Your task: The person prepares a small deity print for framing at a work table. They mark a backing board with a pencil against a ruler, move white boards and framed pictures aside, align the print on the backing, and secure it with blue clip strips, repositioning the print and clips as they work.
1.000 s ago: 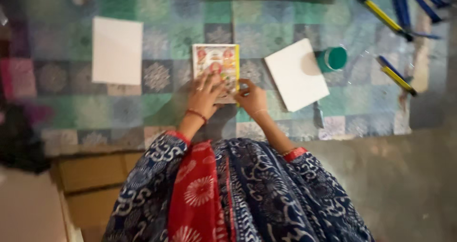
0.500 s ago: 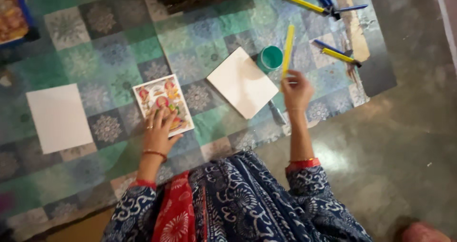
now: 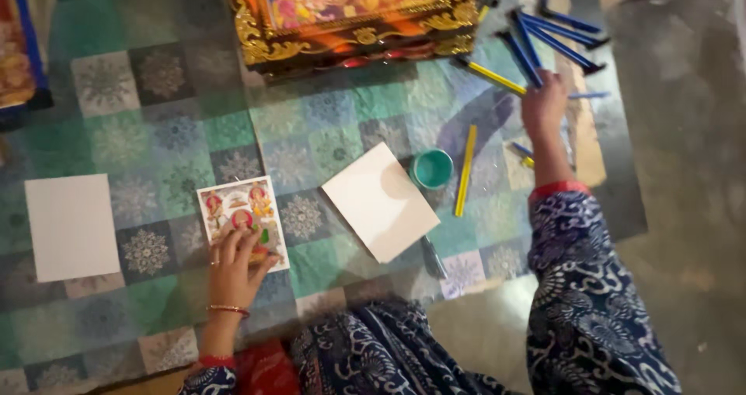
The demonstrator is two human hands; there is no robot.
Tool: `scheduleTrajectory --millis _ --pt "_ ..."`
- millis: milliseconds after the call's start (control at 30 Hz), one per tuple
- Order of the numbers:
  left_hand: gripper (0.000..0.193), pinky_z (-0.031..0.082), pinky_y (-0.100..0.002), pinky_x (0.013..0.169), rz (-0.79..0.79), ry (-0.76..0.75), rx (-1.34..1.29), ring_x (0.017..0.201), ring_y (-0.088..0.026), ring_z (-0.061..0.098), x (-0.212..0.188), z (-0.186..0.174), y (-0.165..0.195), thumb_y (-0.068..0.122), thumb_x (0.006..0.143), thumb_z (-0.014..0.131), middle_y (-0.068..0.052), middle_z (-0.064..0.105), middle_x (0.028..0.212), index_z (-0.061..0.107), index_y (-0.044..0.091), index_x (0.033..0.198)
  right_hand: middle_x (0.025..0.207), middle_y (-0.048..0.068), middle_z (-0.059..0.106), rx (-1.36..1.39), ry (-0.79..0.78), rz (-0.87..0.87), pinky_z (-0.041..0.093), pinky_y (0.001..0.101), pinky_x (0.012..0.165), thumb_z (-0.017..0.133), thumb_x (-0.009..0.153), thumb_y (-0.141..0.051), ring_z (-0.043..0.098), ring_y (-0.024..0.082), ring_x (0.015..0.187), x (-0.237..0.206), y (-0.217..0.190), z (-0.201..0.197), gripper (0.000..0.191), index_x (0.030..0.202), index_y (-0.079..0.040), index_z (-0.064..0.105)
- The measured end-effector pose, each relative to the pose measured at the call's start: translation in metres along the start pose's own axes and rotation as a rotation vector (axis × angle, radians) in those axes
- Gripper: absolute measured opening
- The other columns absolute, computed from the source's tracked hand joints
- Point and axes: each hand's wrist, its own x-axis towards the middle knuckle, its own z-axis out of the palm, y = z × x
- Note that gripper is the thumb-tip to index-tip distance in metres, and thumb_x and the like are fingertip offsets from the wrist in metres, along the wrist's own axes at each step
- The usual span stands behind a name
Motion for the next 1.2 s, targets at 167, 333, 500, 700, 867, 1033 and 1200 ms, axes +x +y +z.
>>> scheduleTrajectory --millis 167,333,500,700,867,1033,1200 --pt "0.064 0.038 -0.051 0.115 -0.033 0.028 -0.025 0.134 -0.036 0.048 0.017 0.005 0.006 0.044 0.079 0.079 -0.013 0.056 0.141 0.066 0.015 0.134 0.100 0.028 0.069 -0.190 -0.168 0.024 0.051 0.0524 0.081 0.084 0.076 -0.020 0.065 0.046 0.093 0.052 0.013 0.036 0.033 0.103 -0.003 0.078" --pt "0.060 0.037 -0.051 0.117 -0.045 0.052 -0.024 0.138 -0.037 0.047 0.022 0.008 0.008 0.042 0.079 0.080 -0.011 0.056 0.138 0.067 0.016 0.131 0.085 0.021 0.074 -0.070 -0.255 0.138 0.054 0.0483 0.076 0.078 0.080 -0.017 0.070 0.039 0.080 0.068 0.027 0.041 0.015 0.092 -0.009 0.081" --pt "0.058 0.039 -0.050 0.115 -0.090 0.007 -0.111 0.136 -0.036 0.048 0.019 0.003 0.005 0.040 0.083 0.079 -0.014 0.056 0.141 0.066 0.013 0.133 0.087 0.009 0.072 0.422 0.042 0.156 0.050 0.0347 0.069 0.072 0.093 -0.012 0.066 0.022 0.076 0.063 -0.020 -0.008 0.011 0.099 -0.004 0.078" --pt "0.069 0.039 -0.050 0.118 -0.048 0.012 -0.017 0.142 -0.038 0.045 0.001 0.012 -0.011 0.030 0.077 0.081 -0.013 0.051 0.150 0.062 0.015 0.142 0.091 0.006 0.075 0.999 -0.827 0.327 0.062 0.0292 0.069 0.072 0.097 -0.010 0.072 0.013 0.077 -0.139 -0.204 -0.030 0.018 0.111 0.001 0.072" --pt "0.083 0.033 -0.056 0.118 0.002 0.027 0.055 0.143 -0.040 0.039 -0.020 0.012 -0.020 0.046 0.073 0.087 -0.013 0.047 0.149 0.058 0.018 0.145 0.079 0.009 0.076 0.738 -0.741 0.121 0.059 0.0318 0.061 0.084 0.087 -0.016 0.073 0.015 0.067 -0.247 -0.336 0.020 0.027 0.106 0.000 0.075" --pt "0.097 0.023 -0.064 0.119 -0.018 -0.021 0.130 0.149 -0.036 0.029 -0.039 0.003 -0.020 0.057 0.067 0.084 -0.011 0.043 0.154 0.052 0.020 0.150 0.082 0.011 0.077 0.610 -0.643 0.005 0.059 0.0355 0.063 0.079 0.084 -0.013 0.075 0.021 0.067 -0.279 -0.385 0.046 0.038 0.120 -0.006 0.071" --pt "0.101 0.021 -0.066 0.120 0.000 -0.008 0.138 0.154 -0.036 0.020 -0.053 -0.001 -0.033 0.066 0.071 0.081 -0.011 0.037 0.161 0.046 0.020 0.154 0.083 0.013 0.078 0.480 -0.589 -0.147 0.059 0.0398 0.068 0.082 0.082 -0.015 0.075 0.027 0.069 -0.306 -0.417 0.038 0.044 0.125 -0.008 0.071"
